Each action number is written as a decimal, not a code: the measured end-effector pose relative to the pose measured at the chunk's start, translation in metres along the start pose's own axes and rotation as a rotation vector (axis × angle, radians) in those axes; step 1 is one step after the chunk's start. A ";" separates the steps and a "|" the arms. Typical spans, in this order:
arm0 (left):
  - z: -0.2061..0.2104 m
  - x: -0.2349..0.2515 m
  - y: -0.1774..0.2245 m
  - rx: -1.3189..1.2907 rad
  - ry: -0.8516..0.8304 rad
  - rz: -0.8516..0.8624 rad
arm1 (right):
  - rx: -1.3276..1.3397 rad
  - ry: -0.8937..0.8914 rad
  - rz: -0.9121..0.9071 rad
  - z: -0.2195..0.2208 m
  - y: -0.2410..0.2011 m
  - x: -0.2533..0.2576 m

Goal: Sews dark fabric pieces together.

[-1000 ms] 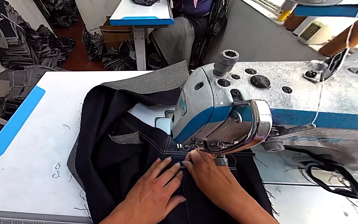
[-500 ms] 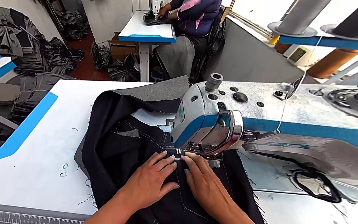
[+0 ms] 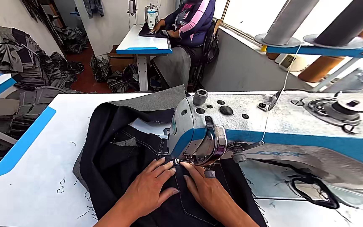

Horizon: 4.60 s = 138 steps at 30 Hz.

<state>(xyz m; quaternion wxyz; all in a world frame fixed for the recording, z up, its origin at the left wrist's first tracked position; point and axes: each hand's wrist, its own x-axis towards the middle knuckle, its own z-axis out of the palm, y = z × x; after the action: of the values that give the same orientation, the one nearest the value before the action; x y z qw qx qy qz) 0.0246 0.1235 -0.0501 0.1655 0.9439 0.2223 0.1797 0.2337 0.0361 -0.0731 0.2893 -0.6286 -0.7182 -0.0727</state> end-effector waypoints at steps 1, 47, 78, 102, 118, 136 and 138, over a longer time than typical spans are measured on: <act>0.000 0.000 0.000 -0.002 -0.003 0.004 | 0.003 -0.001 0.003 0.000 -0.001 -0.001; -0.007 -0.001 -0.007 -0.029 -0.076 0.014 | -0.041 0.018 0.020 0.005 -0.008 -0.006; -0.022 0.002 0.032 0.064 -0.284 -0.061 | 0.032 -0.003 -0.029 -0.003 -0.006 -0.008; 0.011 -0.070 0.047 0.060 -0.013 0.174 | 0.263 -0.050 -0.269 -0.032 -0.006 -0.079; 0.005 -0.059 0.038 0.046 -0.050 0.141 | 0.246 -0.036 -0.257 -0.028 -0.004 -0.067; -0.001 -0.033 0.007 0.055 -0.095 0.179 | 0.145 -0.028 -0.235 -0.018 0.004 -0.043; -0.002 -0.028 0.002 0.059 -0.082 0.192 | 0.143 -0.027 -0.234 -0.016 0.005 -0.038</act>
<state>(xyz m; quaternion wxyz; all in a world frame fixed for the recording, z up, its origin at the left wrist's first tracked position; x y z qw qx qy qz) 0.0010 0.1090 -0.0554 0.1286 0.9719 0.1292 0.1491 0.2454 -0.0036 -0.0805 0.3133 -0.5191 -0.7939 -0.0460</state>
